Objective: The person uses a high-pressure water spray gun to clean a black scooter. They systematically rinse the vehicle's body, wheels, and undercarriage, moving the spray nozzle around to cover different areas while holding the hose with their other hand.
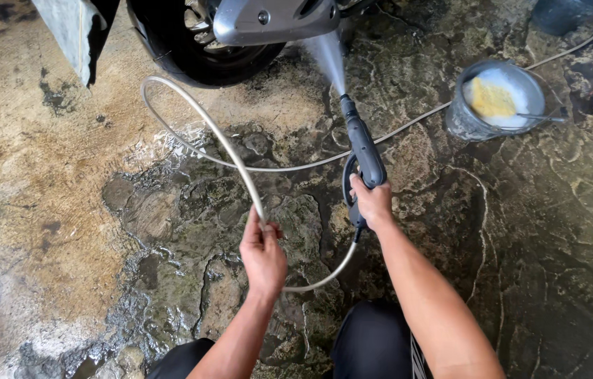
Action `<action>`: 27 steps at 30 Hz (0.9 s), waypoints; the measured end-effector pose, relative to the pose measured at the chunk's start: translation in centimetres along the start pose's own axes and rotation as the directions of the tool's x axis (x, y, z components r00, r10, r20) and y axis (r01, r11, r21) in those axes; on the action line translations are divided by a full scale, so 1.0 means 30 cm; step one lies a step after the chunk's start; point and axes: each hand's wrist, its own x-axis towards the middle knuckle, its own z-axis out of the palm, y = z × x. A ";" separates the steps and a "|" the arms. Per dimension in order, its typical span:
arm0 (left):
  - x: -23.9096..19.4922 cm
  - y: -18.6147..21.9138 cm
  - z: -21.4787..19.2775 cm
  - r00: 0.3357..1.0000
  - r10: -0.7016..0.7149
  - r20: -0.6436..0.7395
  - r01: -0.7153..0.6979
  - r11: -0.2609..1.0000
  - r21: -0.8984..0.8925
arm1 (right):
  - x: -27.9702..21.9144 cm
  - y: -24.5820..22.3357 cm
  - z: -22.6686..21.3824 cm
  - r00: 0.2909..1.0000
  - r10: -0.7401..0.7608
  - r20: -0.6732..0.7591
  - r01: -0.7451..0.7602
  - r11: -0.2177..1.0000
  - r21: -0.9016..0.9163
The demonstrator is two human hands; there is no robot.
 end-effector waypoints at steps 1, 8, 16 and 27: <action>0.016 -0.003 -0.023 1.000 -0.003 -0.005 0.003 1.000 0.003 | 0.001 0.021 0.023 1.000 0.004 0.006 -0.004 1.000 -0.001; 0.086 -0.026 -0.156 0.986 0.096 -0.134 -0.106 0.992 -0.073 | 0.039 0.201 0.141 0.993 -0.084 0.088 0.037 0.899 0.436; 0.094 -0.008 -0.221 0.968 0.141 -0.207 -0.172 0.975 -0.137 | 0.026 0.252 0.215 0.995 -0.079 0.058 0.030 0.812 0.583; 0.095 0.004 -0.255 0.978 0.109 -0.180 -0.130 0.985 -0.109 | 0.055 0.302 0.151 0.986 0.168 -0.015 -0.129 0.809 0.573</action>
